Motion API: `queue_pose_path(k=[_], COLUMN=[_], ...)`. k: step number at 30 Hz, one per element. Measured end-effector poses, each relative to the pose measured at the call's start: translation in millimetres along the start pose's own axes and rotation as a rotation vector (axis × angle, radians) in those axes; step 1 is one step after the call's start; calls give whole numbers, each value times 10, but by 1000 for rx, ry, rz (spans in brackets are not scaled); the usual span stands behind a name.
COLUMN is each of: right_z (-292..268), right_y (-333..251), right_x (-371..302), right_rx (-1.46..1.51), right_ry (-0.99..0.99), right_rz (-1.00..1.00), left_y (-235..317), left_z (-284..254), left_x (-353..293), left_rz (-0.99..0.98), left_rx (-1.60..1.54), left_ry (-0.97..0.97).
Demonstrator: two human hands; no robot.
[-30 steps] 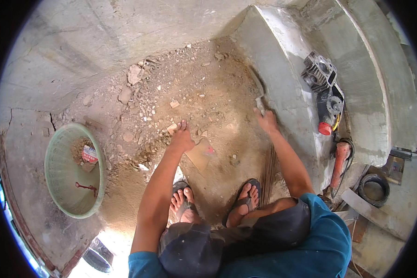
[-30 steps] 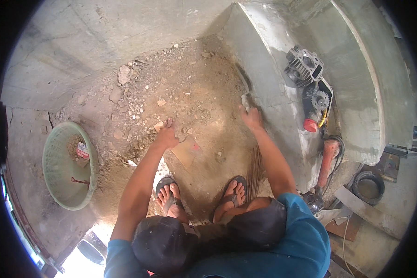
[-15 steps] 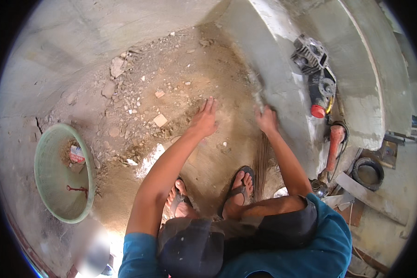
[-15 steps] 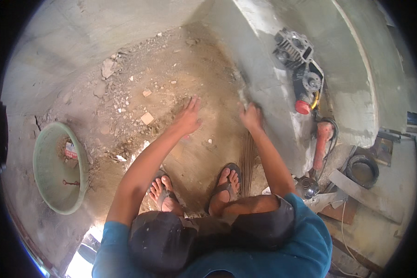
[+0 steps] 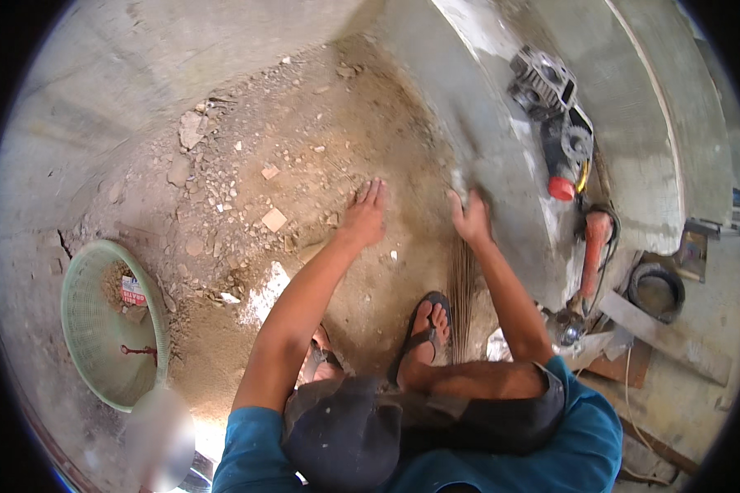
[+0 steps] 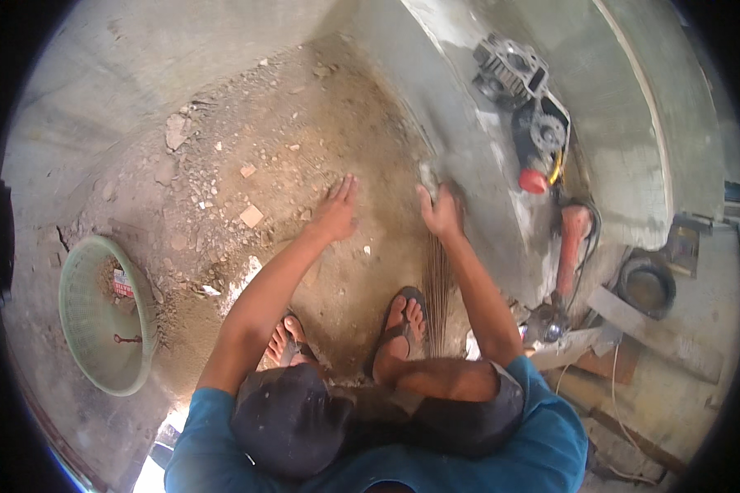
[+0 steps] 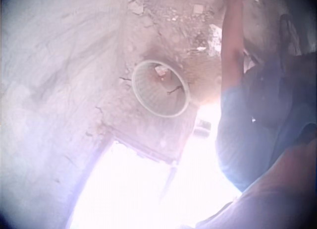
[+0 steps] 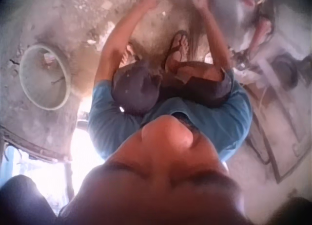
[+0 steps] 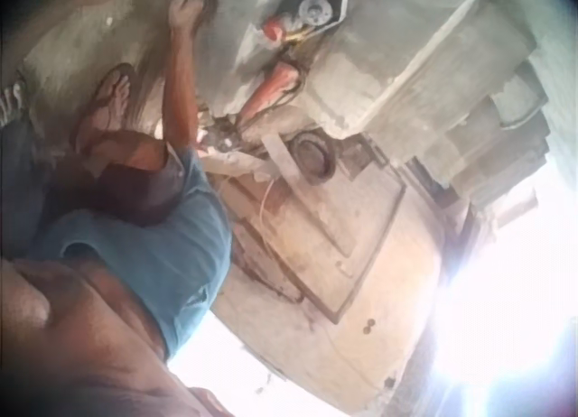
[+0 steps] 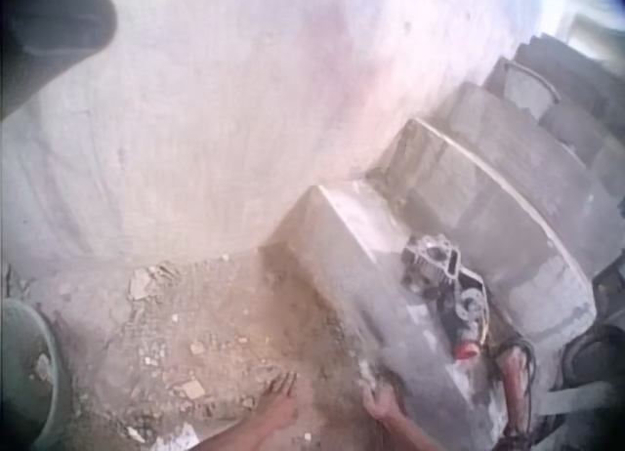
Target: The person uses a trowel to gather loose debris and small stones from a concrete floor into a green plastic sieve. They then shake the sieve to separate finer material from larger pieces, repeating the process to collect more debris.
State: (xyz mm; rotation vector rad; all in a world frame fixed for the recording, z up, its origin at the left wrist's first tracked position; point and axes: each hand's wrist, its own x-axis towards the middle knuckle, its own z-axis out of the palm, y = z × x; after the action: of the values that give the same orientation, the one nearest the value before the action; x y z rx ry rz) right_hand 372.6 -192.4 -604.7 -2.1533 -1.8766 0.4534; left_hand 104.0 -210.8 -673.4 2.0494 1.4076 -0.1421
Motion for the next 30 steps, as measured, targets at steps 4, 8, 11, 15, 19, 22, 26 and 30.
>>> queue_pose_path(k=[4, 8, 11, 15, 19, 22, 26, 30], right_z=[10, 36, 41, 1, -141, -247, -259, -103], right_y=[110, 196, 243, 307, 376, 374, 157, -189], right_x=[-22, -84, -147, -241, -330, -393, -556, -919], right_rx=[124, -148, 154, 16, 147, 92, 101, 88], right_ry=[-135, -156, -122, -310, -262, -272, -234, -465], right_rz=[93, 112, -16, 170, 75, 127, 24, 266], left_y=[-5, -47, -61, -50, -52, -68, -64, -68], left_z=[-2, -29, -42, -27, -14, -14, -19, 4], left_x=[-3, 11, 11, -8, -16, 7, 25, -31], left_rz=[-1, 26, 36, 35, 23, 39, 35, 8], left_rx=[-35, -57, -78, -52, -98, -106, -122, -498], left_ry=[3, 23, 36, 12, 32, 39, 66, 210])
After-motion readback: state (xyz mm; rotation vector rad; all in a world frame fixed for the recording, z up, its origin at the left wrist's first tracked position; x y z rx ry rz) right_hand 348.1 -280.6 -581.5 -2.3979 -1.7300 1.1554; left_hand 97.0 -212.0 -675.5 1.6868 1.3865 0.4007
